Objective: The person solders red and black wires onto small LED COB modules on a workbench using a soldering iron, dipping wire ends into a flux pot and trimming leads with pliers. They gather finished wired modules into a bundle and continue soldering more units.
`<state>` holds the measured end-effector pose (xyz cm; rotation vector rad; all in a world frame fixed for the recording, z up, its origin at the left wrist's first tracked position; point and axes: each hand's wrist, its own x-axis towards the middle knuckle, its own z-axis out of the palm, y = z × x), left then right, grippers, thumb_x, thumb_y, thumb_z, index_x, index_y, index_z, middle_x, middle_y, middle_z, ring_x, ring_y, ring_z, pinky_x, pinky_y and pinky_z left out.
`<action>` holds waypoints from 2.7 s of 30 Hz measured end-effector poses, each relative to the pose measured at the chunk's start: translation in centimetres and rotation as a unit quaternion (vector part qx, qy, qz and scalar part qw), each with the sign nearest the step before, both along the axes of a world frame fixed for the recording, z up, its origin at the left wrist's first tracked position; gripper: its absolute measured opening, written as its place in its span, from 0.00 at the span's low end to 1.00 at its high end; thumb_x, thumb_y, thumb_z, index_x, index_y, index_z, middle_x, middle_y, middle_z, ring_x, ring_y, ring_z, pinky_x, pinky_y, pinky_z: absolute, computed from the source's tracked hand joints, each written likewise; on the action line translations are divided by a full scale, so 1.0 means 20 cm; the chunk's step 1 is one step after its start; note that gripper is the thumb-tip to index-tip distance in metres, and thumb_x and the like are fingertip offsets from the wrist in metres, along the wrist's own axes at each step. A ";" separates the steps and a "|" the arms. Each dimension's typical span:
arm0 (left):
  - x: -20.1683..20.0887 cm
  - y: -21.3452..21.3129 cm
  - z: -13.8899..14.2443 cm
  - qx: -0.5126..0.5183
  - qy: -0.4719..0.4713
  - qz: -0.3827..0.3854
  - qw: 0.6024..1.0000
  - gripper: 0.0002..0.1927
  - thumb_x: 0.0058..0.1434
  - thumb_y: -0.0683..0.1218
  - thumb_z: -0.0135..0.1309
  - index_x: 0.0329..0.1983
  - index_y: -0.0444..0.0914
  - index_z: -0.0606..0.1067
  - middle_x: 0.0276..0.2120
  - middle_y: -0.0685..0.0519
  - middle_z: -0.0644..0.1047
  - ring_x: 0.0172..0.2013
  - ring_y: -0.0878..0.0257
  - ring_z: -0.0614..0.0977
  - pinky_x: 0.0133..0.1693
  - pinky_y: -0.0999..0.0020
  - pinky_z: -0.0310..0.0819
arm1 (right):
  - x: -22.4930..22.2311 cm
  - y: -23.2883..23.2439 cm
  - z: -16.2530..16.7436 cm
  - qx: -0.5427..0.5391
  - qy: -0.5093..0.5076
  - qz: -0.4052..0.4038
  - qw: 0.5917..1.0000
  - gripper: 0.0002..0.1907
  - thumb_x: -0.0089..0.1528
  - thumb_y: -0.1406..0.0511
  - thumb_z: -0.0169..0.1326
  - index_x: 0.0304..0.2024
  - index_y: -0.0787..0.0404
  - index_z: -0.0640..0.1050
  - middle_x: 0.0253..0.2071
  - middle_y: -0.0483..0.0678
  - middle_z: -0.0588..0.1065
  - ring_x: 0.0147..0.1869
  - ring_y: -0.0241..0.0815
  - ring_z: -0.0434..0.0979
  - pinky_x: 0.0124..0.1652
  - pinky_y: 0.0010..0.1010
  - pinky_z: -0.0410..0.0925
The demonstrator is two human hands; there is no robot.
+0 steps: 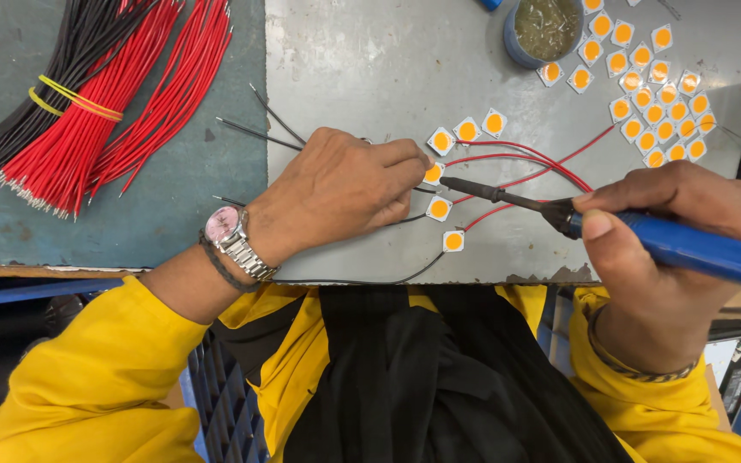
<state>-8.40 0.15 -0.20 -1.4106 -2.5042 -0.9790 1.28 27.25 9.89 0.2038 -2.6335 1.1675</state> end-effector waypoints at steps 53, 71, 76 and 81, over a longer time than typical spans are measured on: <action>-0.01 -0.02 0.02 0.041 -0.018 -0.040 0.998 0.06 0.57 0.43 0.58 0.32 0.35 0.75 0.42 0.55 0.82 0.23 0.56 0.80 0.27 0.61 0.73 | -0.16 -0.15 -0.43 -0.078 -0.047 0.190 0.978 0.22 0.67 0.83 0.48 0.59 0.63 0.61 0.63 0.62 0.73 0.56 0.48 0.85 0.52 0.31 0.80; 0.04 0.00 -0.01 -0.007 0.056 -0.014 0.998 0.08 0.60 0.45 0.58 0.37 0.38 0.72 0.35 0.53 0.75 0.21 0.57 0.77 0.26 0.62 0.71 | 0.10 0.18 -0.32 -0.233 0.192 -0.049 0.952 0.20 0.69 0.58 0.58 0.49 0.72 0.75 0.37 0.59 0.74 0.29 0.43 0.78 0.27 0.32 0.70; 0.04 0.01 -0.01 -0.010 0.049 -0.015 0.999 0.08 0.61 0.45 0.58 0.36 0.38 0.72 0.37 0.55 0.76 0.21 0.57 0.76 0.25 0.62 0.70 | 0.11 0.18 -0.26 -0.181 0.111 -0.033 0.977 0.14 0.62 0.64 0.61 0.35 0.71 0.74 0.24 0.51 0.73 0.19 0.37 0.68 0.24 0.24 0.62; 0.04 0.00 -0.01 -0.012 0.034 -0.023 0.999 0.08 0.61 0.46 0.58 0.37 0.37 0.73 0.39 0.55 0.76 0.21 0.57 0.77 0.26 0.62 0.71 | 0.09 0.07 -0.19 -0.073 0.069 0.038 0.994 0.15 0.69 0.63 0.64 0.37 0.71 0.78 0.31 0.52 0.78 0.27 0.41 0.77 0.33 0.22 0.70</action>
